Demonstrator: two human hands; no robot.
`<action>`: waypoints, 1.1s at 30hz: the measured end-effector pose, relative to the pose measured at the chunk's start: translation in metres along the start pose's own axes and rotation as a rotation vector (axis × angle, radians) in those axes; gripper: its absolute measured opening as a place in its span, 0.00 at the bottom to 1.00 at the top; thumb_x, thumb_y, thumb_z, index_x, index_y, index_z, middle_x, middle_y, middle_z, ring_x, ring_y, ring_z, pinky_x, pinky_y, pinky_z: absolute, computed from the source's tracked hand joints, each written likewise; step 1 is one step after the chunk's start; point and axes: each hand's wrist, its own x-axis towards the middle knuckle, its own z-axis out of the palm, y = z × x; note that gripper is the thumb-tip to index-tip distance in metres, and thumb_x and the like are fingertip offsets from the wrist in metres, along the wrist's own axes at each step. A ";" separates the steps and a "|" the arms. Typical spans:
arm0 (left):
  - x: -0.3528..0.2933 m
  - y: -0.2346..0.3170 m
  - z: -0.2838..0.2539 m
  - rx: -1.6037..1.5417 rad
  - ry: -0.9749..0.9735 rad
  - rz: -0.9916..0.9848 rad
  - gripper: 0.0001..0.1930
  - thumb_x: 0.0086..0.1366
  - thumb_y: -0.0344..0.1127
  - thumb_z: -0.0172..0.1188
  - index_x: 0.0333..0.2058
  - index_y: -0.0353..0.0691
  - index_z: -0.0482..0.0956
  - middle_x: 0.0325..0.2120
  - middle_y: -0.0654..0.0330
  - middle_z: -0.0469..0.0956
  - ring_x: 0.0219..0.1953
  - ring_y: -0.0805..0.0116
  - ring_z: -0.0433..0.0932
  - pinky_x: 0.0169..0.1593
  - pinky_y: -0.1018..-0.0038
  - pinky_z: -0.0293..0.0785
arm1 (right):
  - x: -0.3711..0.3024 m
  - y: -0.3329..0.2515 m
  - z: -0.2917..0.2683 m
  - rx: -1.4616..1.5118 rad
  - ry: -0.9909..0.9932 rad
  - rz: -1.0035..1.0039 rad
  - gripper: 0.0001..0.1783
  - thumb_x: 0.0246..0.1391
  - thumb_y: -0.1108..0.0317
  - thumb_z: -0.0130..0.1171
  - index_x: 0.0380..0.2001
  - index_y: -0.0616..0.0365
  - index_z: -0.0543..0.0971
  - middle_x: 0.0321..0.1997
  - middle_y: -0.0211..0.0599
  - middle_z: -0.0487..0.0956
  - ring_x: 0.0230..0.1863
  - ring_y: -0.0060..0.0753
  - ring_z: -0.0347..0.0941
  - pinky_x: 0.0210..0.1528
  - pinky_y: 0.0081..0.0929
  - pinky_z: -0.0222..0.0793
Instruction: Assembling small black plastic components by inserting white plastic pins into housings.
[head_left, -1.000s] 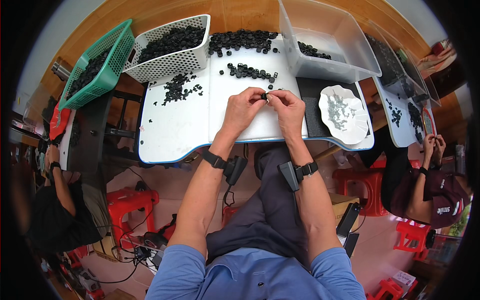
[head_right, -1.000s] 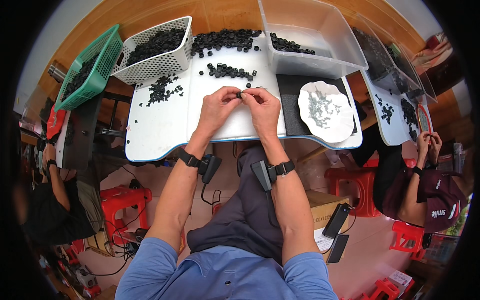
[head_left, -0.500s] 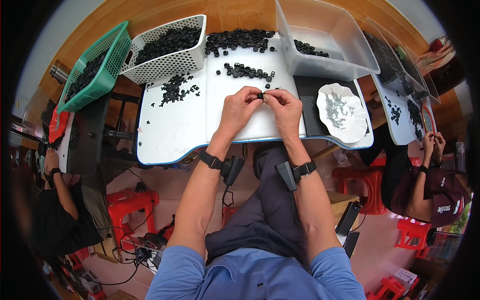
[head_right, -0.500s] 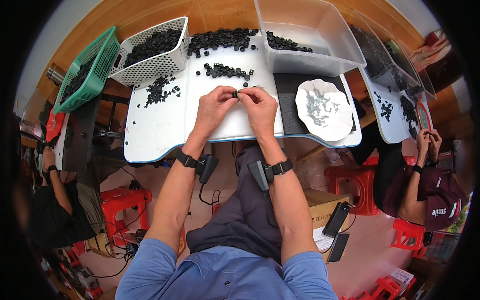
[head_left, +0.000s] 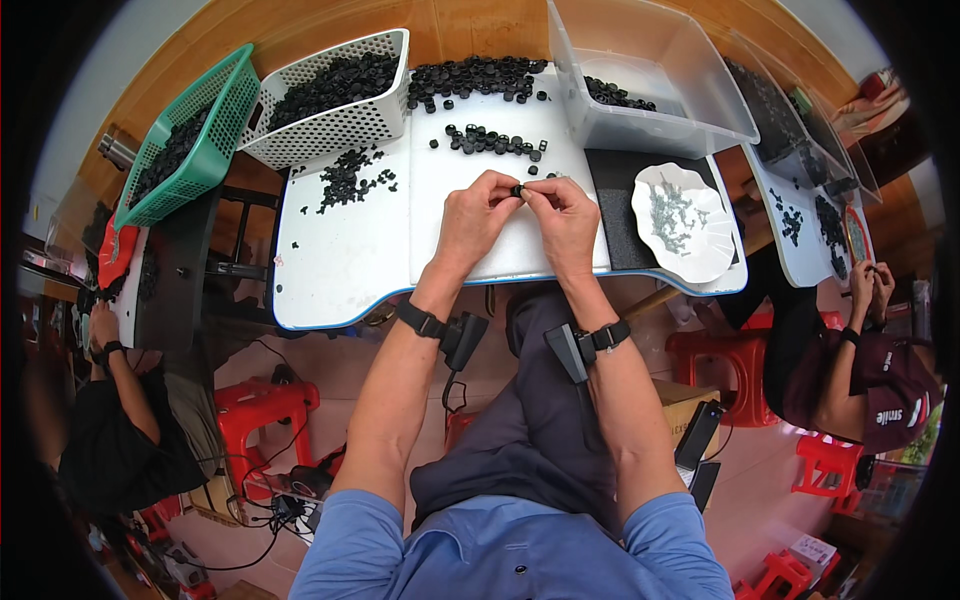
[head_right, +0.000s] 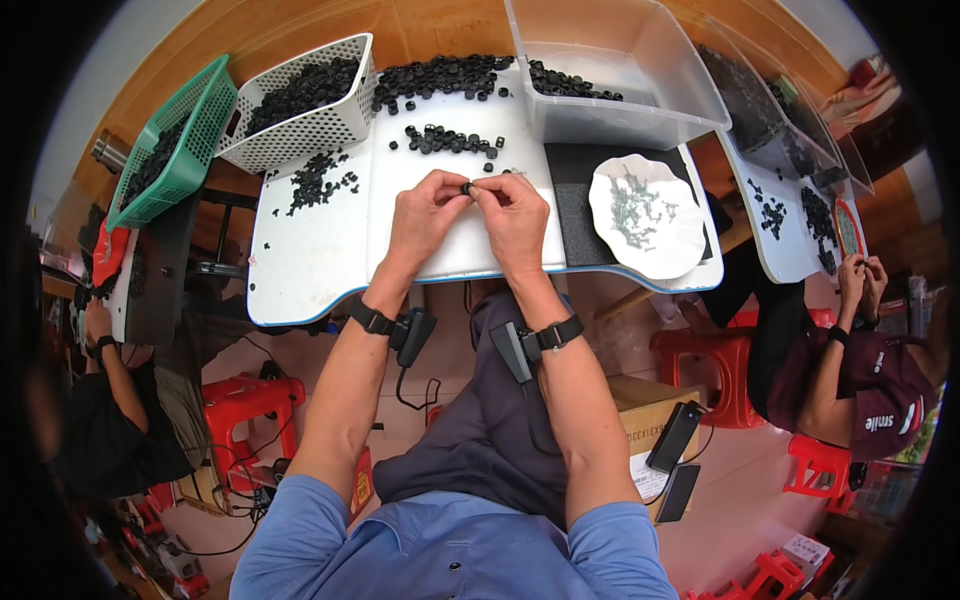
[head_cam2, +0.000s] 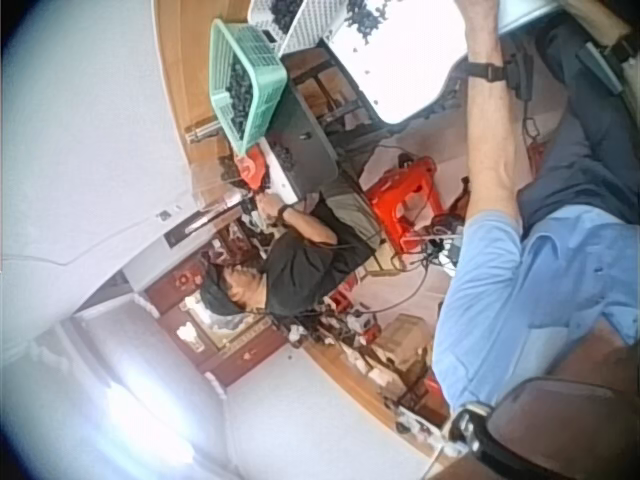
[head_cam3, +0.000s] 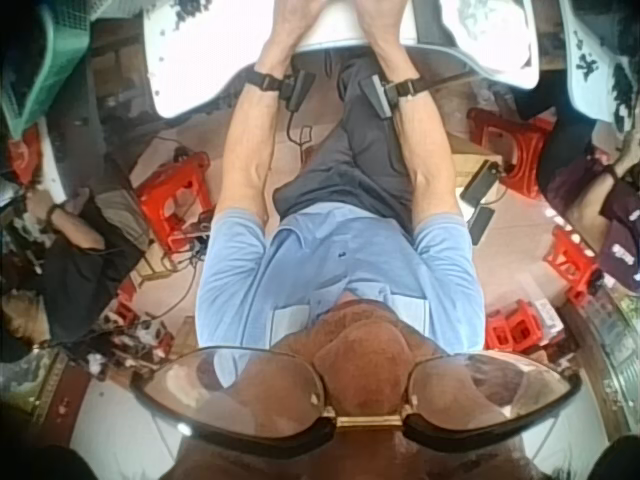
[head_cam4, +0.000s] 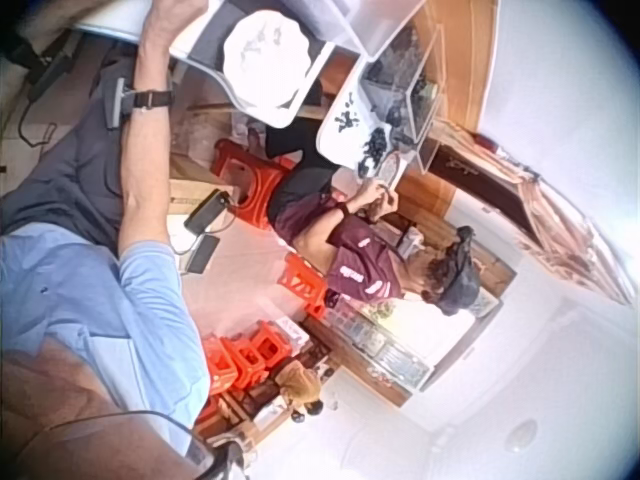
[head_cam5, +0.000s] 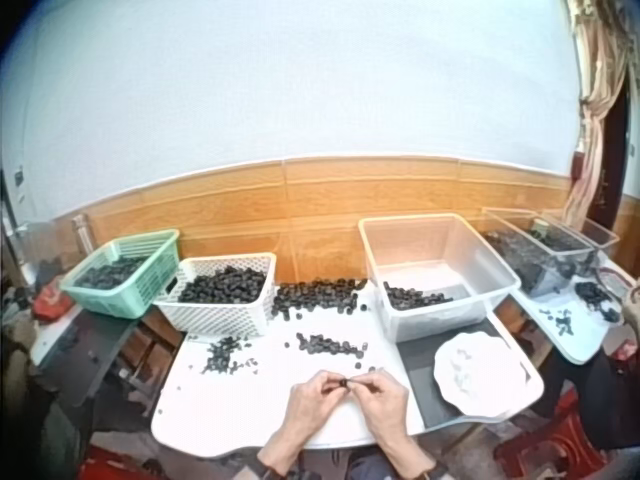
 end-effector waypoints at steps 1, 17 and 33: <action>0.000 0.000 0.000 0.004 0.001 -0.004 0.10 0.64 0.29 0.68 0.42 0.32 0.81 0.33 0.49 0.88 0.37 0.59 0.89 0.41 0.70 0.85 | 0.000 -0.001 0.000 0.000 -0.001 0.000 0.02 0.52 0.77 0.69 0.31 0.64 0.86 0.28 0.35 0.81 0.28 0.23 0.78 0.33 0.21 0.72; 0.001 0.000 0.001 0.031 0.015 -0.033 0.10 0.62 0.28 0.68 0.41 0.33 0.82 0.32 0.50 0.88 0.37 0.59 0.89 0.41 0.70 0.84 | -0.001 -0.002 0.003 -0.082 0.018 -0.086 0.03 0.52 0.78 0.69 0.31 0.63 0.86 0.29 0.38 0.82 0.28 0.28 0.80 0.32 0.25 0.75; 0.005 -0.004 -0.007 -0.052 -0.106 -0.134 0.17 0.64 0.27 0.65 0.52 0.30 0.82 0.40 0.51 0.88 0.43 0.68 0.87 0.46 0.75 0.82 | -0.004 -0.006 0.005 -0.125 -0.023 -0.177 0.03 0.52 0.79 0.67 0.32 0.63 0.85 0.31 0.39 0.83 0.29 0.33 0.80 0.33 0.27 0.75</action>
